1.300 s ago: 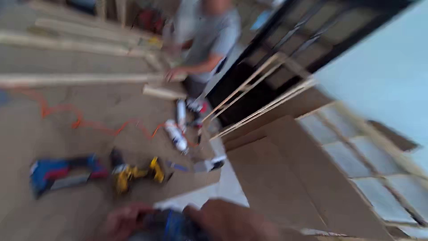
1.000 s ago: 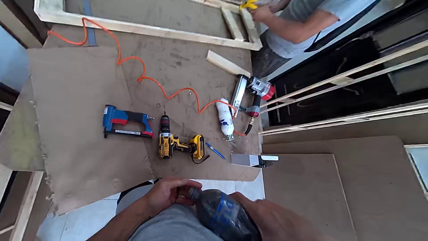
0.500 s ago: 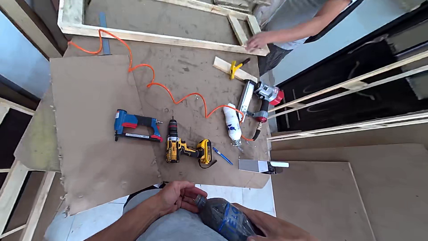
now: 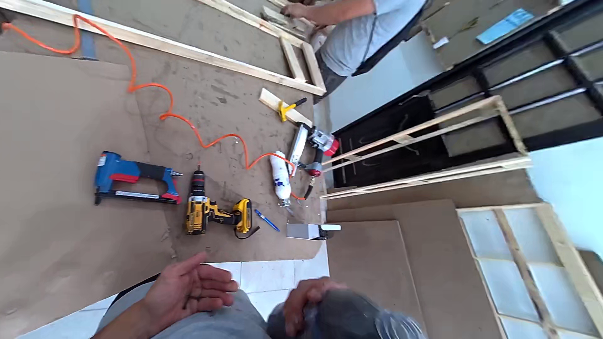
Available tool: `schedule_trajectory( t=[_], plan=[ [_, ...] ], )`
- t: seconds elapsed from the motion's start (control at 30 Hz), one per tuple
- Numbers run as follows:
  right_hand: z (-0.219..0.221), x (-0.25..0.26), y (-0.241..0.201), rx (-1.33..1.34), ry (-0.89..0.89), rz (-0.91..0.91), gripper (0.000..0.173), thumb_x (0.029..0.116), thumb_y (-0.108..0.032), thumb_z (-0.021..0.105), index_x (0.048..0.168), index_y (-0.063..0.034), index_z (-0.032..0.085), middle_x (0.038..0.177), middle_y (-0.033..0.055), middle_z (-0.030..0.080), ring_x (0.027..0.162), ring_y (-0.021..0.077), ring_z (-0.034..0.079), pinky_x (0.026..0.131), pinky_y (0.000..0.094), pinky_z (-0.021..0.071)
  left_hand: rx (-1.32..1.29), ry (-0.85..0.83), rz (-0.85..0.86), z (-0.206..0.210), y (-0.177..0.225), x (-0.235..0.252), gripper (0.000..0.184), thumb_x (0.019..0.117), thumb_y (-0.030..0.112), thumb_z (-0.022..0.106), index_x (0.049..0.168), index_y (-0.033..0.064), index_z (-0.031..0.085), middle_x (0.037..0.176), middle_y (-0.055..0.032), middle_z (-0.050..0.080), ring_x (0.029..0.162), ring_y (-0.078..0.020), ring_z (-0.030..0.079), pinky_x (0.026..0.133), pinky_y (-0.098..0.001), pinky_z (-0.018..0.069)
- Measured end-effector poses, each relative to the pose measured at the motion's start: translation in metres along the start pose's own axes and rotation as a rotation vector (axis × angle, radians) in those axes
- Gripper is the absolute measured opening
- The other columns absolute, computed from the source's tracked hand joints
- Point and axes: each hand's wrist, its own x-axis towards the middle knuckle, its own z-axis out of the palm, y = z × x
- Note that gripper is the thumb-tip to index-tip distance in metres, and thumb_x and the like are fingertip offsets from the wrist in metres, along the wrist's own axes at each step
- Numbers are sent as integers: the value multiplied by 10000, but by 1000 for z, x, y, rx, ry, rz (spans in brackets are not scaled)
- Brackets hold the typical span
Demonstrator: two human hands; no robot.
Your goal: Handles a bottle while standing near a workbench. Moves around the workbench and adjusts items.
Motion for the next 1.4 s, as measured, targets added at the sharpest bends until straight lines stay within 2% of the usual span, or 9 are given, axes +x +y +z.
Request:
schedule_trajectory(
  t=[0.17, 0.3, 0.57, 0.7, 0.8, 1.0, 1.13, 1.27, 1.4],
  plan=[
    [-14, 12, 14, 121, -50, -134, 882, 671, -613, 825, 1365, -123, 586, 1138, 177, 695, 931, 317, 702, 816, 489, 595, -87, 121, -1, 2, 9, 1, 847, 1058, 551, 51, 1117, 49, 732, 1117, -177, 757, 998, -279, 755, 849, -371, 624],
    [-23, 10, -7, -183, -207, 158, 972, 693, -680, 816, 1444, -130, 536, 1355, 54, 638, 1217, 165, 621, 1045, 373, 526, -47, 96, 17, 10, 10, 5, 890, 1046, 579, 0, 1197, 30, 685, 1209, -179, 725, 1142, -304, 701, 991, -427, 570],
    [22, 47, -53, -529, -219, 821, 872, 762, -591, 824, 1393, -47, 568, 1255, 43, 691, 1162, 111, 647, 1032, 362, 535, -77, -162, -20, -3, -1, 17, 933, 1022, 574, -74, 1322, 33, 625, 1379, -154, 645, 1304, -282, 605, 1107, -424, 483],
    [25, 60, -45, -698, -215, 1019, 634, 799, -490, 815, 1244, -72, 643, 1068, 7, 712, 989, 58, 670, 908, 318, 558, -29, -234, 26, -6, -2, 20, 929, 1010, 586, -71, 1287, 95, 667, 1331, -94, 680, 1206, -211, 654, 988, -353, 537],
    [24, 67, -49, -788, -338, 1018, 848, 767, -601, 806, 1419, -112, 571, 1228, 69, 705, 1139, 160, 668, 1002, 472, 542, -37, -270, 80, -4, -2, 15, 895, 1033, 544, -60, 1294, 75, 656, 1346, -116, 673, 1259, -236, 636, 1034, -365, 525],
    [23, 65, -36, -845, -324, 950, 848, 743, -607, 822, 1422, -165, 574, 1215, 70, 713, 1116, 193, 684, 959, 531, 555, -12, -197, 87, -4, 5, 9, 852, 1050, 497, -33, 1303, 51, 647, 1359, -129, 661, 1280, -245, 619, 1092, -392, 487],
    [25, 60, -20, -708, -239, 911, 722, 772, -543, 830, 1353, -172, 617, 1171, 1, 717, 1080, 111, 679, 958, 417, 572, 67, -172, 64, -4, 4, 5, 850, 1043, 510, -33, 1317, 77, 645, 1361, -102, 656, 1250, -213, 620, 1041, -374, 507],
    [14, 55, -13, -774, -276, 896, 857, 718, -565, 854, 1442, -215, 558, 1220, 46, 713, 1114, 181, 684, 961, 519, 556, 50, -142, 47, 0, 8, 8, 853, 1042, 532, -14, 1299, 96, 673, 1364, -113, 664, 1243, -213, 642, 963, -331, 547],
    [-4, 37, 1, -472, -255, 506, 972, 700, -512, 883, 1462, -51, 496, 1341, 85, 645, 1231, 152, 618, 1069, 390, 518, 36, -64, 49, 3, 13, 8, 864, 1040, 582, 25, 1283, 66, 675, 1349, -142, 663, 1260, -271, 629, 1084, -428, 497]
  ],
)
